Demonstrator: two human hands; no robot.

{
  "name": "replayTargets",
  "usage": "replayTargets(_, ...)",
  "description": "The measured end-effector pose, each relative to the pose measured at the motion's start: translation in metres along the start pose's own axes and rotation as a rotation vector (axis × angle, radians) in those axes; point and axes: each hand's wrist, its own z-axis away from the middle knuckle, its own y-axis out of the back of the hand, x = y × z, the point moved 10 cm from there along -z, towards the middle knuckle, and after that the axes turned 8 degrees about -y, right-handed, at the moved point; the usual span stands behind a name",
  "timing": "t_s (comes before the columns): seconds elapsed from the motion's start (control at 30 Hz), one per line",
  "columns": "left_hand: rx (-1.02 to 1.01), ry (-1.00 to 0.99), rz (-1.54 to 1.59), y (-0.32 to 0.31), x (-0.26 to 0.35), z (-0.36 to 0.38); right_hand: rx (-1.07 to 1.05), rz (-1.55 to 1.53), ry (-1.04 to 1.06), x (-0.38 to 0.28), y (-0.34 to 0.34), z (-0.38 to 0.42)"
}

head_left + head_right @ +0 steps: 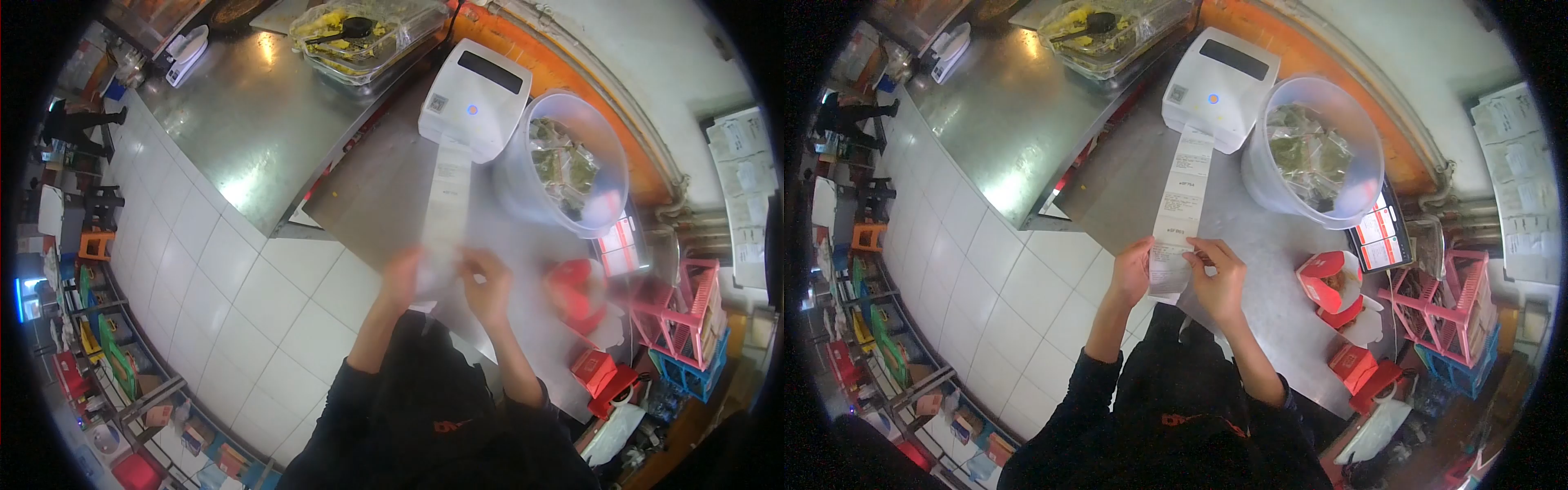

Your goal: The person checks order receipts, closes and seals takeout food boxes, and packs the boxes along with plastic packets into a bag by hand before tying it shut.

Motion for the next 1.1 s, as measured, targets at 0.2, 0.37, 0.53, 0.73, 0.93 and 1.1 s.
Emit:
replayTargets(0.2, -0.048, -0.052, -0.130, -0.005, 0.007, 0.000, 0.020, 0.091, 0.047, -0.016, 0.008, 0.001)
replayTargets(0.37, 0.068, -0.168, -0.219, 0.005, -0.005, -0.002, 0.028, 0.124, -0.015, -0.011, 0.011, 0.002)
replayTargets(0.53, 0.195, -0.011, -0.099, 0.014, -0.006, 0.004, 0.106, 0.213, 0.113, -0.011, 0.012, 0.005)
replayTargets(0.73, 0.225, -0.013, -0.143, -0.001, 0.022, 0.017, 0.095, 0.382, 0.278, -0.011, -0.002, 0.016)
replayTargets(0.93, 0.037, 0.113, 0.096, -0.033, 0.023, 0.016, 0.179, 0.371, 0.320, -0.002, 0.000, 0.030)
replayTargets(1.1, -0.018, -0.041, -0.174, -0.046, 0.031, 0.024, -0.042, 0.193, 0.091, 0.005, 0.026, 0.033)
